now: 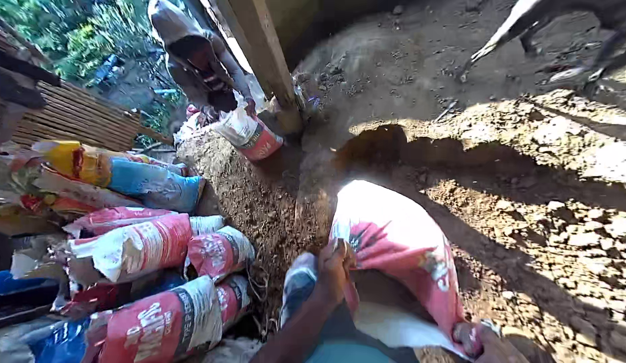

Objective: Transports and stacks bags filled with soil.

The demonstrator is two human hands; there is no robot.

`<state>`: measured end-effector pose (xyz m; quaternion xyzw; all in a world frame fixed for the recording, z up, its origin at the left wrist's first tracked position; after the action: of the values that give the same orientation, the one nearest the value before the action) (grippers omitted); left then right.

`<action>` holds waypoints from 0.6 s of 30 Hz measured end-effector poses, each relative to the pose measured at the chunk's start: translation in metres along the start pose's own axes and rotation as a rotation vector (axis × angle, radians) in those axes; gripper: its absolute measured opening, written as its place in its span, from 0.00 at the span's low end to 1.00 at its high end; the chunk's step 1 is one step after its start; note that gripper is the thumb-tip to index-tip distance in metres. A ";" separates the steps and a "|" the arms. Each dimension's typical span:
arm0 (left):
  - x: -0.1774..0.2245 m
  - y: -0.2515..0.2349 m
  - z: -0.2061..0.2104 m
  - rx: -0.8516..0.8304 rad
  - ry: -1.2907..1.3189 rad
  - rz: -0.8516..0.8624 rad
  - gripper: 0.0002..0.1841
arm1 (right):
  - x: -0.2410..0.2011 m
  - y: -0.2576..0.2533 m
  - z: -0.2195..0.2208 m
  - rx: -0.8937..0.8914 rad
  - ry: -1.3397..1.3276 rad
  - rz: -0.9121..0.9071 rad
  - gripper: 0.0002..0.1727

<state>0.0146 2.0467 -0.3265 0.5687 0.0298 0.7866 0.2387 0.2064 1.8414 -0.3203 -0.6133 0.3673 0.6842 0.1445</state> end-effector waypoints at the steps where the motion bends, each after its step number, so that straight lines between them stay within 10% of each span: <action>1: 0.004 -0.012 -0.008 0.015 0.003 -0.021 0.21 | -0.008 -0.011 0.012 0.012 0.023 0.008 0.28; 11: 0.043 -0.148 -0.111 0.001 0.010 -0.149 0.22 | -0.018 -0.095 0.158 0.204 0.029 -0.082 0.25; 18: 0.050 -0.279 -0.258 -0.004 0.071 -0.341 0.18 | -0.005 -0.132 0.342 0.200 0.184 -0.042 0.27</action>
<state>-0.1361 2.3720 -0.4617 0.5269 0.1327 0.7542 0.3686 0.0423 2.1666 -0.3661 -0.6633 0.4324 0.5821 0.1848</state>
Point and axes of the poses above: each hand's wrist, its own y-axis away from the middle knuckle, its own z-axis out of the palm, x = y × z, the point moved 4 cm from there along -y, towards the middle knuckle, and after that the axes turned 1 degree about -y, right-handed, at the moved point
